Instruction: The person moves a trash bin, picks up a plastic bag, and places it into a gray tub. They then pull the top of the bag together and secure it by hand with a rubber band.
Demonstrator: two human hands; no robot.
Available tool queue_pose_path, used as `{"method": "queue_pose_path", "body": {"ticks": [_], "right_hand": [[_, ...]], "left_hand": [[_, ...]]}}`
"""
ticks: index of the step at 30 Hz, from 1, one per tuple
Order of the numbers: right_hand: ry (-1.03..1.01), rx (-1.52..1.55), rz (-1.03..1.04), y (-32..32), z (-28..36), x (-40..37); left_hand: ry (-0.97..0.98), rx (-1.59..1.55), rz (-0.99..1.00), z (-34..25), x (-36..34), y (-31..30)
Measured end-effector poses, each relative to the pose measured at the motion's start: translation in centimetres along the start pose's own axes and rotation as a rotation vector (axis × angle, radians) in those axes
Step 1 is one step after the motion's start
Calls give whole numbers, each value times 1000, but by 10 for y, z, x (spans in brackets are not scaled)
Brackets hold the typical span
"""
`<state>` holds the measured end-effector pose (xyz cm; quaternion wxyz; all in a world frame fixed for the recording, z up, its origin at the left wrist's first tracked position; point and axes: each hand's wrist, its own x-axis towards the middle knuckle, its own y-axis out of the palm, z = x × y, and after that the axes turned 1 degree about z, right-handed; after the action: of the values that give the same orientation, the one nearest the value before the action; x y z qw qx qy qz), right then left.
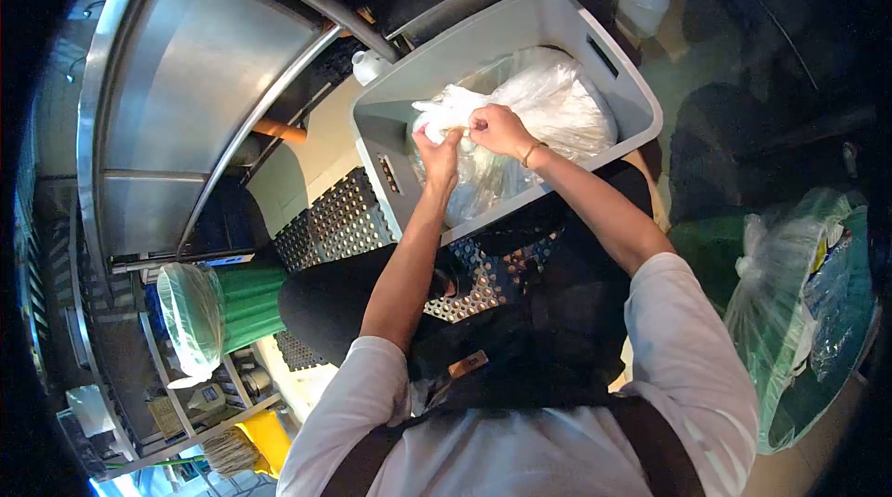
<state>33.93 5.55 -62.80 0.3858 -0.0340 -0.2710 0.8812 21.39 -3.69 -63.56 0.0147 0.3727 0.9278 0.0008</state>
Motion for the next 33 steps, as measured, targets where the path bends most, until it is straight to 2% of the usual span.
{"method": "queue_pose_path", "body": {"ticks": [2, 5, 7, 10, 14, 16, 20, 25, 27, 31, 33], "right_hand": [[4, -26, 7, -4, 6, -5], [-48, 5, -101, -12, 10, -2], [-111, 15, -201, -12, 7, -1], [-41, 145, -120, -13, 7, -5], [-110, 25, -197, -13, 17, -8], [-237, -88, -264, -10, 19, -9], [-222, -83, -263, -4, 16, -8], [-88, 4, -68, 1, 8, -5], [-60, 11, -29, 1, 7, -3], [2, -60, 90, -1, 9, -3], [-30, -63, 23, 0, 12, -6]], "left_hand": [[17, 57, 4, -1, -3, -3], [7, -44, 48, -14, 0, -4], [30, -1, 51, -22, 2, -7], [88, 59, 42, -21, 3, -8], [67, 64, 58, -29, -3, -2], [38, 72, 50, -20, 0, -6], [50, 49, 50, -11, 2, -5], [107, 221, 39, -9, -6, -2], [120, 354, -29, -2, -3, -1], [193, 341, 13, 12, 0, -4], [205, 340, 17, 6, -4, -2]]}}
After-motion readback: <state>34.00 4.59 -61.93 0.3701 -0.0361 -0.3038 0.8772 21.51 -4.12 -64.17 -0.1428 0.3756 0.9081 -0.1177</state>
